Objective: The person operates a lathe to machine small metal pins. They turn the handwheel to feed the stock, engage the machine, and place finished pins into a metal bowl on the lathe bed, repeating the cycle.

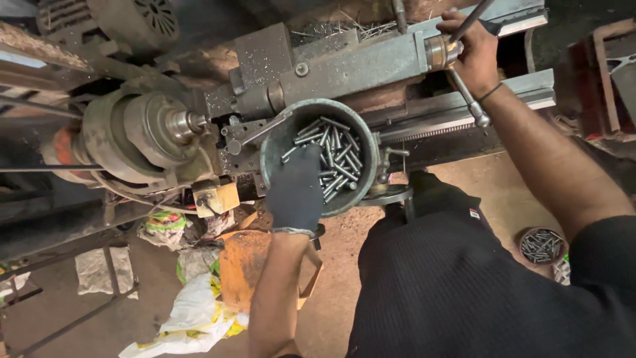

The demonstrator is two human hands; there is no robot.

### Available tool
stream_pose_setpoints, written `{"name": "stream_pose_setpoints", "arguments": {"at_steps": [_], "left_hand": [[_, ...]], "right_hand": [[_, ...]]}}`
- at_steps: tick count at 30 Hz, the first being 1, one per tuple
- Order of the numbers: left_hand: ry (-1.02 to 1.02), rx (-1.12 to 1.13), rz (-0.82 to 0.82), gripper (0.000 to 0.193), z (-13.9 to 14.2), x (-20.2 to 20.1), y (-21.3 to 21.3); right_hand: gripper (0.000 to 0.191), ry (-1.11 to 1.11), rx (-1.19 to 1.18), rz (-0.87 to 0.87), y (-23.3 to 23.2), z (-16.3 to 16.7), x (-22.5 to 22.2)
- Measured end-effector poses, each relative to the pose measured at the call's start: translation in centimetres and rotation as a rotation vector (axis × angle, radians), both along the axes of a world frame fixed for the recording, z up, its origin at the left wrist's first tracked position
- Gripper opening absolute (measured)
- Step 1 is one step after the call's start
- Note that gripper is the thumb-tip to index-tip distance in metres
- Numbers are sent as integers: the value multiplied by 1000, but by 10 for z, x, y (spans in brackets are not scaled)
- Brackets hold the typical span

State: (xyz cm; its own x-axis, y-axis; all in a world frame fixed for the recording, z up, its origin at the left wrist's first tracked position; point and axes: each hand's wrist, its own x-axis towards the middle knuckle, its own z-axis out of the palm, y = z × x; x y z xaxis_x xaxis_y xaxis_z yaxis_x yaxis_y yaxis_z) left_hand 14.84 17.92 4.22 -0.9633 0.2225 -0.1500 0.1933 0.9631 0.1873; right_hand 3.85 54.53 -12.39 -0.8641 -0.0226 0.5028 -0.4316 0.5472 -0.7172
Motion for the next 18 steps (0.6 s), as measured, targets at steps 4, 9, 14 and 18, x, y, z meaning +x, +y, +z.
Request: {"name": "stream_pose_setpoints", "arguments": {"at_steps": [4, 9, 14, 18], "left_hand": [[105, -444, -133, 12, 4, -4, 3], [568, 96, -138, 32, 20, -5, -32], [527, 968, 334, 27, 26, -51, -107], [167, 2142, 581, 27, 7, -89, -143]], "right_hand": [[45, -42, 9, 15, 1, 2, 5], [37, -15, 45, 44, 2, 5, 12], [32, -24, 92, -16, -7, 13, 17], [35, -37, 63, -54, -15, 20, 18]]}}
